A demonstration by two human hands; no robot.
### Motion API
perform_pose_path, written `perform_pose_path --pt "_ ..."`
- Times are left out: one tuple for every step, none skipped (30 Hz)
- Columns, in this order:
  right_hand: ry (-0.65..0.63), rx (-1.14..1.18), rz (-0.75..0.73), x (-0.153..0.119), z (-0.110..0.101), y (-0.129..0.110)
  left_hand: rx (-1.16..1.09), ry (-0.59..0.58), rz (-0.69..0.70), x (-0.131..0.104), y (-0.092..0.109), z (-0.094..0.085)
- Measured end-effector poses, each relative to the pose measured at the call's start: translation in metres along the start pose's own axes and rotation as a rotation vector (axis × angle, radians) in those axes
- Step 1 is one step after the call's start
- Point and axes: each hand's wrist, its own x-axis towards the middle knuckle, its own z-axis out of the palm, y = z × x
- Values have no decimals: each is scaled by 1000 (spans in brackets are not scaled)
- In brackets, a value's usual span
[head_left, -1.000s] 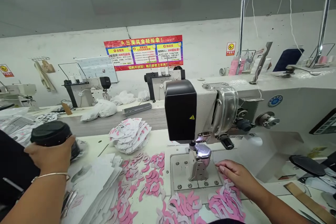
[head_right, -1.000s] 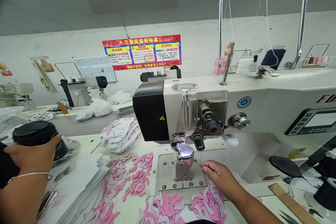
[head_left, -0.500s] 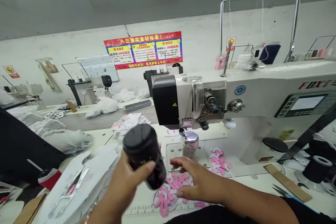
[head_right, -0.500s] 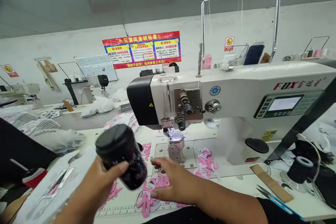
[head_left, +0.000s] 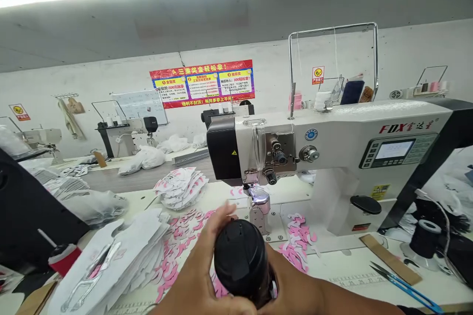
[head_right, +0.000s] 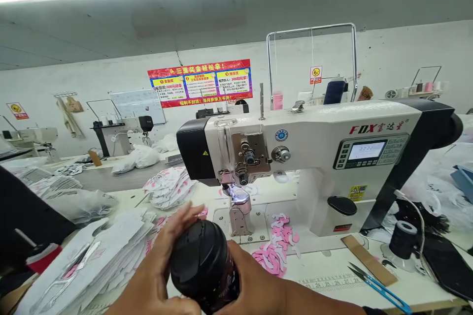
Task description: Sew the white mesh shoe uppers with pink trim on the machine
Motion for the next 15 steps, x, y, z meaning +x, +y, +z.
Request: perform_pose_path --pt "-5 -6 -7 -1 0 -1 78 -124 37 2 9 -7" --pt "-10 -8 -19 -2 1 -3 144 -202 65 6 17 -12" --pt "-14 -12 -30 -3 2 -4 180 -241 88 9 26 -16" --pt "-16 -24 -37 -3 2 -5 188 -229 111 12 33 -19" --pt "-20 -39 -40 -2 3 -5 187 -197 132 15 39 -21" --pt "-28 -50 -41 -2 3 -5 180 -155 153 17 43 -22" --pt "-41 -55 -39 -1 2 -3 172 -106 176 18 46 -24" --pt "-55 -47 -37 -1 1 -2 167 -63 193 17 49 -25" --pt "-74 -31 -32 0 1 0 166 -24 201 16 51 -27" --pt "-82 -18 -18 1 0 2 162 21 196 14 53 -30" --pt "-89 -10 -2 3 0 4 156 69 166 11 55 -34" --pt "-95 -21 18 5 0 6 144 134 125 8 56 -39" --pt "-93 -40 47 8 1 7 127 212 77 5 56 -45" --pt "-101 -54 71 11 2 8 110 299 34 1 54 -52" --pt "-110 -73 95 14 4 8 96 382 3 -2 51 -61"
